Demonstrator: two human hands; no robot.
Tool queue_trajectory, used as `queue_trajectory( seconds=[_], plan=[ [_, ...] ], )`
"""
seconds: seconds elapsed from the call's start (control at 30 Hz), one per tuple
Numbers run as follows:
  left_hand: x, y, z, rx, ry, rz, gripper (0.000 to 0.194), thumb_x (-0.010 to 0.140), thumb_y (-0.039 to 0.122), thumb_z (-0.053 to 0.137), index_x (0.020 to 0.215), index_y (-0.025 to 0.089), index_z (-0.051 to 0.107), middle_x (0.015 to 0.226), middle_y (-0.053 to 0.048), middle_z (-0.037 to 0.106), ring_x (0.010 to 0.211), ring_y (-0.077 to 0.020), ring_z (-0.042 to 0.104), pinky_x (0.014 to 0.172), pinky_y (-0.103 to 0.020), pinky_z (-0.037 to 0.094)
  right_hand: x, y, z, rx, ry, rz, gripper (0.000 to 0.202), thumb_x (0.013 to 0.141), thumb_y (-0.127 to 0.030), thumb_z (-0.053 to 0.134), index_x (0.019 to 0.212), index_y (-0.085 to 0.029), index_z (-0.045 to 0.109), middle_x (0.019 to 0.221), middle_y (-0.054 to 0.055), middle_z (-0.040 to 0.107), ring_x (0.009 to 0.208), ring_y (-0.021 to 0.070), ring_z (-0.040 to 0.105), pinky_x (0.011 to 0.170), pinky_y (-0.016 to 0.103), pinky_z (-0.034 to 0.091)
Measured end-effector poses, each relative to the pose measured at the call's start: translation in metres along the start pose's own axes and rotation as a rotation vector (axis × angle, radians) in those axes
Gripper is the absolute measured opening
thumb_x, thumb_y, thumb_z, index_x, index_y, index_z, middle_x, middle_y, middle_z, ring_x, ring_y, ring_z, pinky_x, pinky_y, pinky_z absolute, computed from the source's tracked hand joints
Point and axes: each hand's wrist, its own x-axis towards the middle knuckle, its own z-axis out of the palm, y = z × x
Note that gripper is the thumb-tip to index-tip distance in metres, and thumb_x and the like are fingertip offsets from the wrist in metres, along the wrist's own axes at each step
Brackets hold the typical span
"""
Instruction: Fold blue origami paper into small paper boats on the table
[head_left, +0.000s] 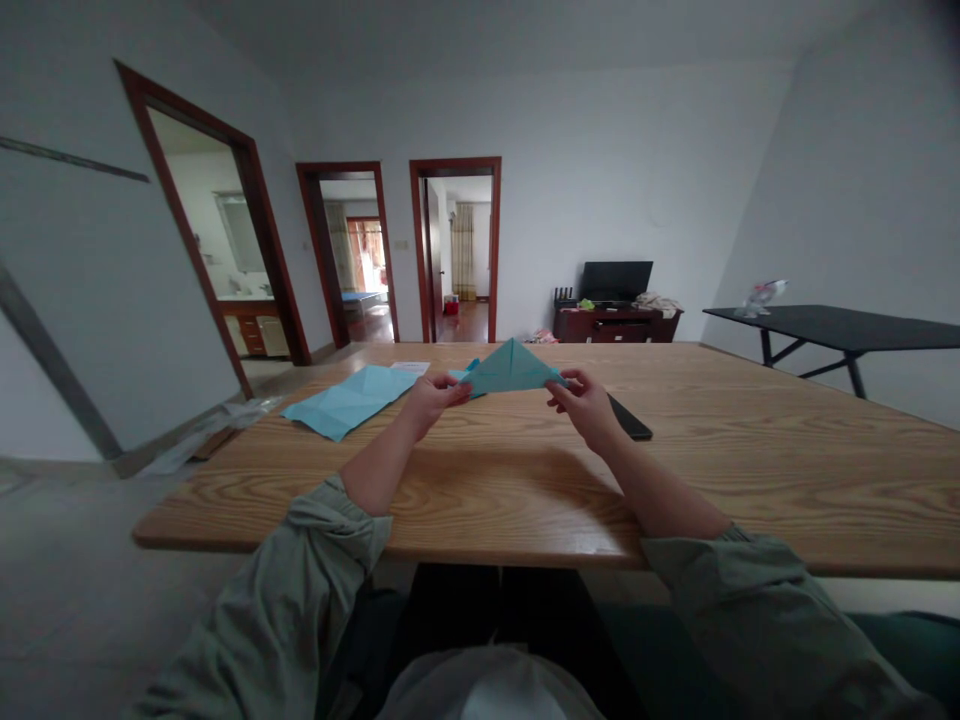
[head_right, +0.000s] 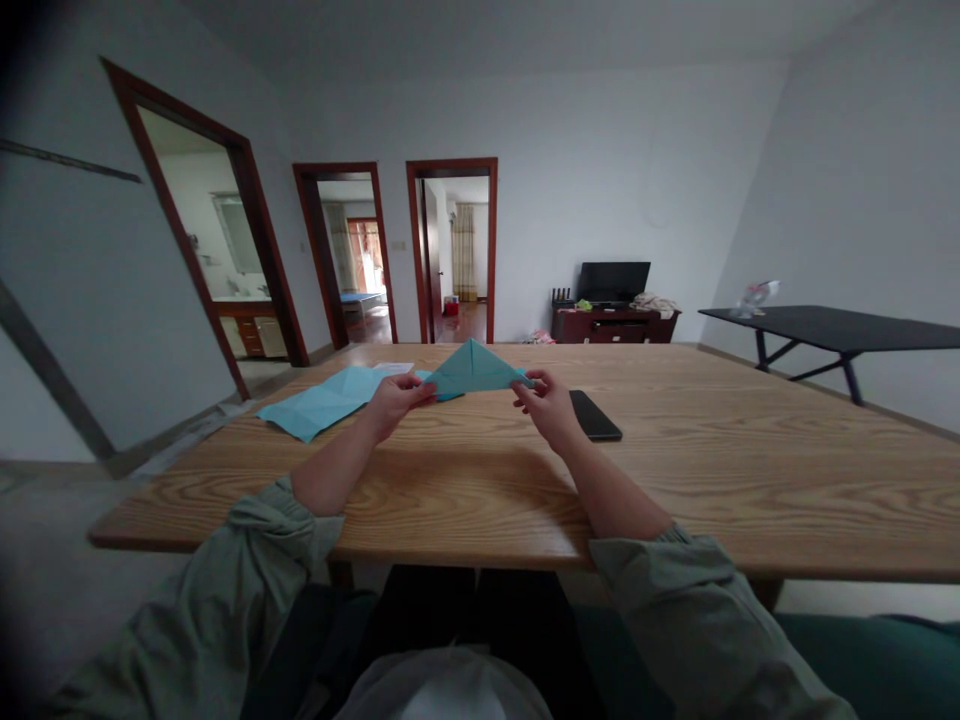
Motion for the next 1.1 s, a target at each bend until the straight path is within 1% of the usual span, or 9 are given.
queue_trajectory(
  seconds=[0.13, 0.27, 0.37, 0.53, 0.63, 0.73, 0.9, 1.03, 1.1],
  plan=[
    [-0.0006, 0.003, 0.0006, 0.016, 0.002, -0.034, 0.041, 0.054, 0.044, 0.083, 0.069, 0.011, 0.063, 0.064, -0.001, 0.066, 0.067, -0.0166, 0.067, 0.074, -0.034, 0.056, 0.0009, 0.0021, 0.0, -0.066, 0.001, -0.022, 0.042, 0.069, -0.055, 0.069, 0.084, -0.018, 0.058, 0.062, -0.001, 0.059, 0.055, 0.0128, 0.06, 0.046, 0.021, 0.042],
    [0.0008, 0.0036, -0.0001, 0.07, 0.019, -0.026, 0.044, 0.058, 0.049, 0.08, 0.075, 0.011, 0.066, 0.063, -0.002, 0.066, 0.063, -0.0167, 0.066, 0.065, -0.03, 0.056, 0.0019, 0.003, -0.0017, -0.079, 0.043, -0.048, 0.042, 0.07, -0.054, 0.068, 0.09, -0.018, 0.06, 0.066, -0.001, 0.061, 0.052, 0.0122, 0.06, 0.045, 0.021, 0.042],
    [0.002, 0.0022, -0.0014, 0.112, 0.023, -0.024, 0.044, 0.06, 0.051, 0.078, 0.075, 0.011, 0.067, 0.062, -0.003, 0.067, 0.062, -0.0167, 0.066, 0.063, -0.029, 0.055, 0.0026, 0.0032, -0.0029, -0.105, 0.099, -0.069, 0.042, 0.07, -0.054, 0.068, 0.091, -0.018, 0.06, 0.071, 0.001, 0.063, 0.052, 0.0124, 0.06, 0.045, 0.022, 0.043],
    [0.0026, 0.0008, -0.0037, 0.194, 0.035, 0.006, 0.045, 0.064, 0.054, 0.073, 0.074, 0.011, 0.067, 0.06, -0.004, 0.066, 0.06, -0.0172, 0.066, 0.061, -0.029, 0.055, 0.0033, 0.0035, -0.0041, -0.136, 0.14, -0.059, 0.042, 0.069, -0.055, 0.069, 0.084, -0.017, 0.062, 0.064, 0.001, 0.06, 0.054, 0.0143, 0.06, 0.046, 0.023, 0.043],
    [0.0028, 0.0009, -0.003, 0.167, 0.085, 0.044, 0.044, 0.061, 0.051, 0.077, 0.076, 0.011, 0.067, 0.061, -0.003, 0.066, 0.059, -0.0166, 0.065, 0.06, -0.028, 0.055, 0.0033, 0.0037, -0.0044, -0.108, 0.134, -0.043, 0.04, 0.066, -0.053, 0.073, 0.079, -0.016, 0.063, 0.061, 0.001, 0.059, 0.056, 0.0137, 0.057, 0.049, 0.023, 0.043],
    [0.0035, 0.0003, -0.0015, 0.076, 0.136, 0.069, 0.049, 0.055, 0.046, 0.082, 0.084, 0.011, 0.066, 0.064, -0.002, 0.066, 0.057, -0.0153, 0.064, 0.059, -0.028, 0.055, 0.0031, 0.0041, -0.0043, -0.056, 0.128, -0.034, 0.038, 0.064, -0.051, 0.075, 0.076, -0.016, 0.063, 0.059, 0.0, 0.058, 0.053, 0.0112, 0.052, 0.05, 0.023, 0.041],
    [0.0054, -0.0013, -0.0018, 0.019, 0.123, 0.077, 0.054, 0.053, 0.043, 0.083, 0.093, 0.011, 0.064, 0.071, -0.002, 0.067, 0.057, -0.0139, 0.064, 0.06, -0.029, 0.055, 0.002, 0.0032, -0.0035, 0.044, 0.113, -0.035, 0.038, 0.061, -0.047, 0.078, 0.075, -0.017, 0.061, 0.06, -0.003, 0.055, 0.052, 0.009, 0.047, 0.05, 0.023, 0.037],
    [0.0056, -0.0008, -0.0032, 0.027, 0.109, 0.094, 0.063, 0.056, 0.04, 0.083, 0.108, 0.014, 0.057, 0.072, 0.0, 0.067, 0.057, -0.0143, 0.065, 0.058, -0.029, 0.056, 0.0018, 0.0025, -0.0025, 0.087, 0.095, -0.044, 0.038, 0.061, -0.046, 0.079, 0.078, -0.018, 0.06, 0.062, -0.003, 0.056, 0.052, 0.0084, 0.046, 0.049, 0.022, 0.036],
    [0.0054, -0.0009, -0.0033, 0.028, 0.095, 0.1, 0.06, 0.057, 0.04, 0.082, 0.106, 0.014, 0.057, 0.072, 0.0, 0.067, 0.057, -0.0143, 0.065, 0.059, -0.03, 0.056, 0.0024, 0.0029, -0.0023, 0.077, 0.103, -0.05, 0.038, 0.061, -0.046, 0.079, 0.079, -0.018, 0.06, 0.061, -0.003, 0.056, 0.052, 0.0085, 0.047, 0.048, 0.022, 0.037]
  ],
)
